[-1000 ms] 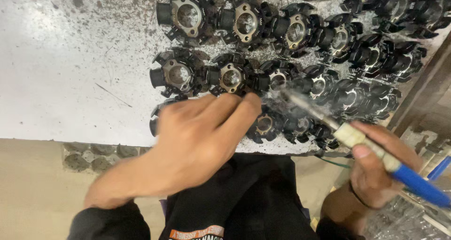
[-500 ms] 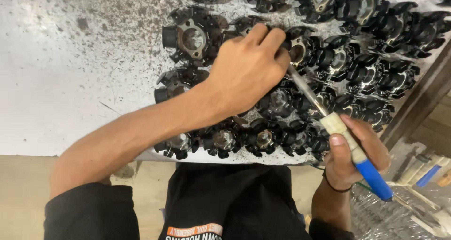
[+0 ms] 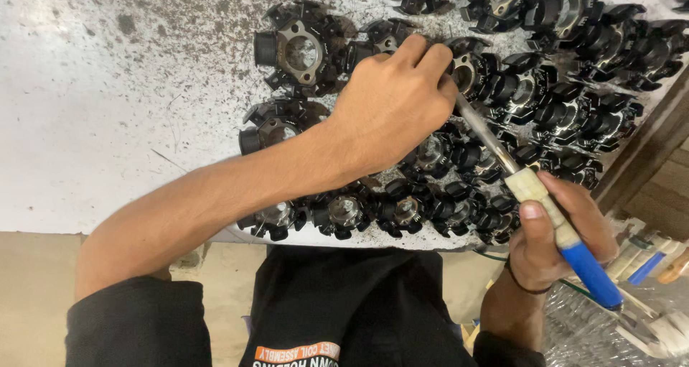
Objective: The person solders wire connections on black rotor components arranged in a grid on a work board, using a soldering iron in one hand while steadying each part with the other, working through the parts one at a time across the board.
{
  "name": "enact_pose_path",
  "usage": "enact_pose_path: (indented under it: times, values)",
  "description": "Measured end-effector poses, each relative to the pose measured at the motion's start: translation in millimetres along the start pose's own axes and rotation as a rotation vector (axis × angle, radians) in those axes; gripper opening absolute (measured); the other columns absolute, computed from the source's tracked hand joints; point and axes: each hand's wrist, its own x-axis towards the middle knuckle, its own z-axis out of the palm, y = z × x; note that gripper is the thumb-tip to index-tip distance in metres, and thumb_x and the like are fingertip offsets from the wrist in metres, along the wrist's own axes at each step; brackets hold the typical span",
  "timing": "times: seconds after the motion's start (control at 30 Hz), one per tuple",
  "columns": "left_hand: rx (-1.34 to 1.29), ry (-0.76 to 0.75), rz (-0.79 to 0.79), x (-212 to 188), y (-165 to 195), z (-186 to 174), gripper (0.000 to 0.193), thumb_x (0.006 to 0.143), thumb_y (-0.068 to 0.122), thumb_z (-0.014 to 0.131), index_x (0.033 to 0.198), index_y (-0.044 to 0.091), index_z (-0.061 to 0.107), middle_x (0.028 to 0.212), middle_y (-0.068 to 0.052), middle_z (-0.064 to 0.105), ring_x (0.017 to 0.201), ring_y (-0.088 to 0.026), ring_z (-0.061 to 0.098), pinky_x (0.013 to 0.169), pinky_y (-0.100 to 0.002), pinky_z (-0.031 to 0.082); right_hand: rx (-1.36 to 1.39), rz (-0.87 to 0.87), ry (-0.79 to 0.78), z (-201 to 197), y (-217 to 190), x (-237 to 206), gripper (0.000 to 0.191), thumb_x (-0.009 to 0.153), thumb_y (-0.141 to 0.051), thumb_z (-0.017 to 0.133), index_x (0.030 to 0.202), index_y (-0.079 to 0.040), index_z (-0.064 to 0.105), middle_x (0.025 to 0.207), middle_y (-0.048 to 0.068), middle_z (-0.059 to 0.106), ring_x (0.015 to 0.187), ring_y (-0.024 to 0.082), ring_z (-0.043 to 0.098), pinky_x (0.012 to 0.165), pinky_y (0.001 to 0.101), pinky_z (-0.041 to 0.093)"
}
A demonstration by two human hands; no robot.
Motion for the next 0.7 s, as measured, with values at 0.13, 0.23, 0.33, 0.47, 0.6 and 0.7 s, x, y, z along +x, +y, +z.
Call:
enact_pose_path:
  times: [0.13, 0.23, 0.33, 0.47, 0.6, 0.7]
  values:
    - [0.000, 0.005, 0.013, 0, 0, 0, 0.014, 0.071, 0.006, 0.074, 0.083, 0.000, 0.073, 0.095, -0.010, 0.061, 0.095, -0.024, 0.064, 0.061, -0.032, 0.060, -0.051, 0.044, -0.009, -2, -6, 4, 0.032, 0.093, -0.015, 0.078, 0.115, 0.008, 0.071, 0.096, 0.021, 0.073, 0.077, 0.022, 0.069, 0.071, 0.0260, 0.053]
    - [0.018, 0.001, 0.004, -1, 1, 3, 0.011, 0.072, 0.007, 0.075, 0.080, 0.000, 0.071, 0.095, -0.010, 0.061, 0.095, -0.024, 0.064, 0.061, -0.033, 0.060, -0.111, 0.061, -0.078, -6, -13, 6, 0.031, 0.097, -0.015, 0.080, 0.116, 0.008, 0.071, 0.099, 0.021, 0.073, 0.083, 0.023, 0.071, 0.076, 0.0262, 0.055]
    - [0.036, 0.015, 0.001, -1, 2, 4, 0.012, 0.072, 0.009, 0.075, 0.080, 0.000, 0.071, 0.095, -0.010, 0.061, 0.095, -0.024, 0.064, 0.059, -0.033, 0.059, -0.186, 0.046, -0.185, -13, -18, 9, 0.029, 0.101, -0.015, 0.080, 0.117, 0.008, 0.071, 0.104, 0.023, 0.074, 0.089, 0.025, 0.074, 0.082, 0.0263, 0.057]
    - [0.015, 0.000, -0.004, 0, 1, 2, 0.012, 0.072, 0.009, 0.074, 0.081, 0.001, 0.072, 0.094, -0.009, 0.061, 0.095, -0.024, 0.064, 0.061, -0.033, 0.060, -0.191, 0.040, -0.218, -12, -22, 14, 0.030, 0.103, -0.014, 0.080, 0.119, 0.009, 0.071, 0.108, 0.023, 0.074, 0.093, 0.026, 0.075, 0.087, 0.0271, 0.059]
    - [0.020, -0.005, 0.013, -1, 3, 6, 0.013, 0.074, 0.011, 0.074, 0.081, 0.001, 0.072, 0.094, -0.010, 0.062, 0.095, -0.025, 0.064, 0.059, -0.034, 0.059, -0.173, 0.052, -0.218, -3, -33, 24, 0.031, 0.100, -0.014, 0.080, 0.120, 0.008, 0.071, 0.104, 0.022, 0.074, 0.089, 0.024, 0.074, 0.083, 0.0262, 0.058]
    - [-0.019, -0.047, 0.015, -3, 4, 17, 0.012, 0.075, 0.010, 0.074, 0.082, -0.001, 0.072, 0.096, -0.011, 0.063, 0.095, -0.026, 0.065, 0.060, -0.035, 0.060, -0.238, 0.082, -0.293, -5, -47, 39, 0.030, 0.100, -0.013, 0.080, 0.118, 0.009, 0.071, 0.103, 0.022, 0.074, 0.088, 0.023, 0.073, 0.081, 0.0250, 0.056]
